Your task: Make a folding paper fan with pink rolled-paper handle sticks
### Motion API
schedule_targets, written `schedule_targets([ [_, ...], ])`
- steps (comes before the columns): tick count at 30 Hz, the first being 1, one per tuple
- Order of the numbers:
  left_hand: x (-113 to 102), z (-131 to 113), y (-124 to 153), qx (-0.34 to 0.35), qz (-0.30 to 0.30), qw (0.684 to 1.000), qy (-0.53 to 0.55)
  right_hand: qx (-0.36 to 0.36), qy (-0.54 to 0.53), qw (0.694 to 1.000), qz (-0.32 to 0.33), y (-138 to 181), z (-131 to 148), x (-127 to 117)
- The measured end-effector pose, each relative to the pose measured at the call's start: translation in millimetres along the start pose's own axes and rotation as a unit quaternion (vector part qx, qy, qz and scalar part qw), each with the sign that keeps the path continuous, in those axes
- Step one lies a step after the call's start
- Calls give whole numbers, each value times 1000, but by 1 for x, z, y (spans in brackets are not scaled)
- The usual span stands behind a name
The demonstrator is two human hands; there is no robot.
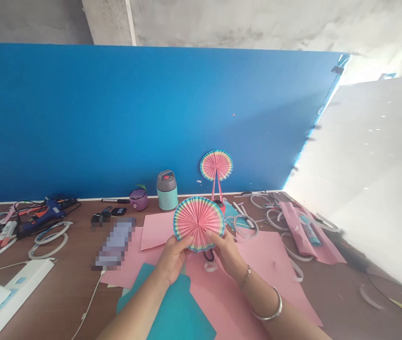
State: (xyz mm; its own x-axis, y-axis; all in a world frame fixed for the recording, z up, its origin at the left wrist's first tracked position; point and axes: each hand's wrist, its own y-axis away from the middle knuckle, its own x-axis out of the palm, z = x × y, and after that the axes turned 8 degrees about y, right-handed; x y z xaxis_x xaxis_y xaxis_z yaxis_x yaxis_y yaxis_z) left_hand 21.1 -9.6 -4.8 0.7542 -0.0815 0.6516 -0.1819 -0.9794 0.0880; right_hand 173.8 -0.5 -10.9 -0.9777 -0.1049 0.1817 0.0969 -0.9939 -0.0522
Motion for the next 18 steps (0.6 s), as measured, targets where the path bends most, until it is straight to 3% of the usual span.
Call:
schedule_targets([
  [5, -4, -6, -1, 4, 12, 998, -62, -32, -10, 999, -39, -4, 18, -14],
  [9, -4, -8, 0, -9, 26, 995, -94, -6, -15, 999, -43, -7, 19, -19],
  [18, 5, 3, 3, -20, 6, 998, -56, 2, -69, 991, -117, -8, 12, -12],
])
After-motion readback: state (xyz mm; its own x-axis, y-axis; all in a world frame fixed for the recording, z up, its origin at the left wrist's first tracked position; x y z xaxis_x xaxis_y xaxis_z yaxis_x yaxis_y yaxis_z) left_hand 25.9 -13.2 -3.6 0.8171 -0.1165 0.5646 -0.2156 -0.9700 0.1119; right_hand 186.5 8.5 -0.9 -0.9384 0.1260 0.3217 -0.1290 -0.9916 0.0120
